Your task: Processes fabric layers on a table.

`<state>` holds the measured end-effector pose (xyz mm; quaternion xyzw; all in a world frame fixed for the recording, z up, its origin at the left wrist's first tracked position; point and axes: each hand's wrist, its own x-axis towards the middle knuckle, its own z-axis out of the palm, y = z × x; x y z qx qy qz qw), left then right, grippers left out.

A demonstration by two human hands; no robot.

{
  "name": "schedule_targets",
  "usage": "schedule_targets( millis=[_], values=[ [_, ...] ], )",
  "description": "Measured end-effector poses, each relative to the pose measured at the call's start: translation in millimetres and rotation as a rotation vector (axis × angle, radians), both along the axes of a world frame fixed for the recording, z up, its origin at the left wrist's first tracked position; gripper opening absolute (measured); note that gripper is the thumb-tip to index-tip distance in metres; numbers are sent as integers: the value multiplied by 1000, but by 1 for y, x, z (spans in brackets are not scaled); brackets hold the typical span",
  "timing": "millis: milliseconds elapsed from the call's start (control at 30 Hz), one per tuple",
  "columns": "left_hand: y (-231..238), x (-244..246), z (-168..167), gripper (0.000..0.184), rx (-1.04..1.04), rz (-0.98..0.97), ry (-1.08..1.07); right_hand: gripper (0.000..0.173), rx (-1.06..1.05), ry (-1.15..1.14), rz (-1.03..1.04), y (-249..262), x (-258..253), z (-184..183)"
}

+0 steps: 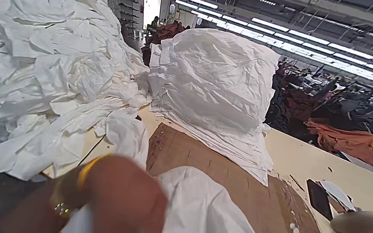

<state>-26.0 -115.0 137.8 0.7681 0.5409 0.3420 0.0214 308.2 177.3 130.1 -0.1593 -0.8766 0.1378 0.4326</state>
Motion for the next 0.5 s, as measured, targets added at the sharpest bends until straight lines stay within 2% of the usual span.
schedule_targets(
  millis=[33, 67, 100, 133, 233, 333, 400, 433, 500],
  values=[
    [41, -21, 1, 43, -222, -3, 11, 29, 64, -89, -235, 27, -40, -3],
    [81, -39, 0, 41, -457, 123, 31, 29, 78, -169, -379, 52, -77, -3],
    [115, -51, -7, 42, -641, 299, 14, 32, 66, -233, -477, 66, -102, -5],
    [137, -56, -20, 45, -705, 417, -65, 35, 76, -222, -502, 68, -118, -8],
    [161, -33, -35, 55, -652, 465, -505, 29, 320, -45, -347, 20, -149, -22],
    [171, -3, -35, 71, -557, 418, -878, 22, 565, 21, -90, -34, -176, -61],
    [171, -1, -35, 74, -564, 342, -903, 20, 686, 21, 22, -48, -193, -87],
    [171, -4, -35, 68, -586, 330, -830, 19, 732, 32, 53, -47, -198, -93],
    [167, -10, -27, 43, -671, 367, -581, 20, 717, 53, 97, -42, -200, -93]
  ],
)
